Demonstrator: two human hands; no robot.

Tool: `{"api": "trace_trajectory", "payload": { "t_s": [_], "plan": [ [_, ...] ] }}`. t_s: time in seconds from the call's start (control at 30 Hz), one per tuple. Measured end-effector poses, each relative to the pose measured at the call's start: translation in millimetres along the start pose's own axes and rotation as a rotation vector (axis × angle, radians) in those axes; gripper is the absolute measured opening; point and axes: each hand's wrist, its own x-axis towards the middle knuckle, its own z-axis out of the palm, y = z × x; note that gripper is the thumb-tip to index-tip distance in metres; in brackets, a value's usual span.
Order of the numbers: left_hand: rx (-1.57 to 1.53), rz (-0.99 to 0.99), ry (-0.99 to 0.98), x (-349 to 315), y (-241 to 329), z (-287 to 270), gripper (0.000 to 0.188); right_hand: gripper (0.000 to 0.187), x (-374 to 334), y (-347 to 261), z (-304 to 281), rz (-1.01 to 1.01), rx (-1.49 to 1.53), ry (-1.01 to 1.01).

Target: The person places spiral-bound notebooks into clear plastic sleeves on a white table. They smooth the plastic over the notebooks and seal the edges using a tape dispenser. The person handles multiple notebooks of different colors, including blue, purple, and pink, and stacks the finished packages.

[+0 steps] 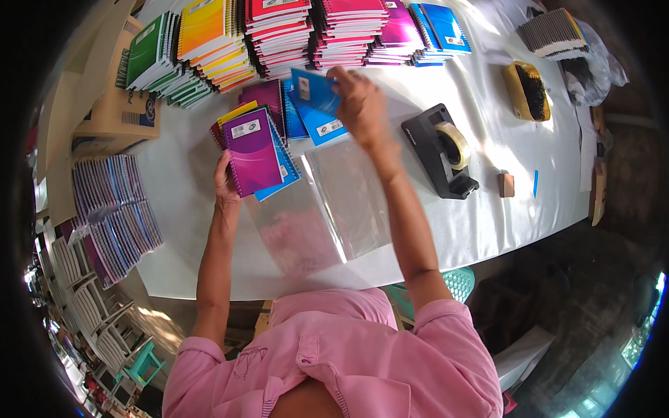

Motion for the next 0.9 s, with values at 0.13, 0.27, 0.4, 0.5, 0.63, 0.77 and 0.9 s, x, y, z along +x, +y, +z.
{"api": "trace_trajectory", "payload": {
  "t_s": [0.13,0.27,0.4,0.5,0.63,0.77,0.9],
  "plan": [
    [0.174,-0.02,-0.09,4.7,-4.5,-2.0,0.051,0.019,49.8,-22.0,-66.3,-0.473,0.416,-0.56],
    [0.326,-0.079,0.048,8.1,-49.1,29.9,0.061,0.023,49.7,-46.1,-57.6,-0.615,0.404,-0.725],
    [0.248,-0.256,-0.085,17.2,-75.4,20.6,0.064,0.029,88.7,75.8,-93.6,-0.141,0.344,-0.509],
    [0.268,-0.296,-0.06,10.9,-89.4,28.0,0.066,0.054,114.2,176.7,-110.6,0.387,-0.499,0.169],
    [0.299,-0.261,-0.031,17.6,-102.6,36.7,0.067,0.055,116.6,304.5,-134.5,0.598,-0.467,0.156],
    [0.362,-0.189,0.038,4.1,-84.8,53.7,0.064,0.041,99.7,197.1,-167.0,0.294,0.057,0.153],
    [0.257,-0.198,-0.128,12.8,-84.2,30.4,0.071,0.039,54.7,61.7,-185.5,0.002,0.339,-0.406]
  ]
}}
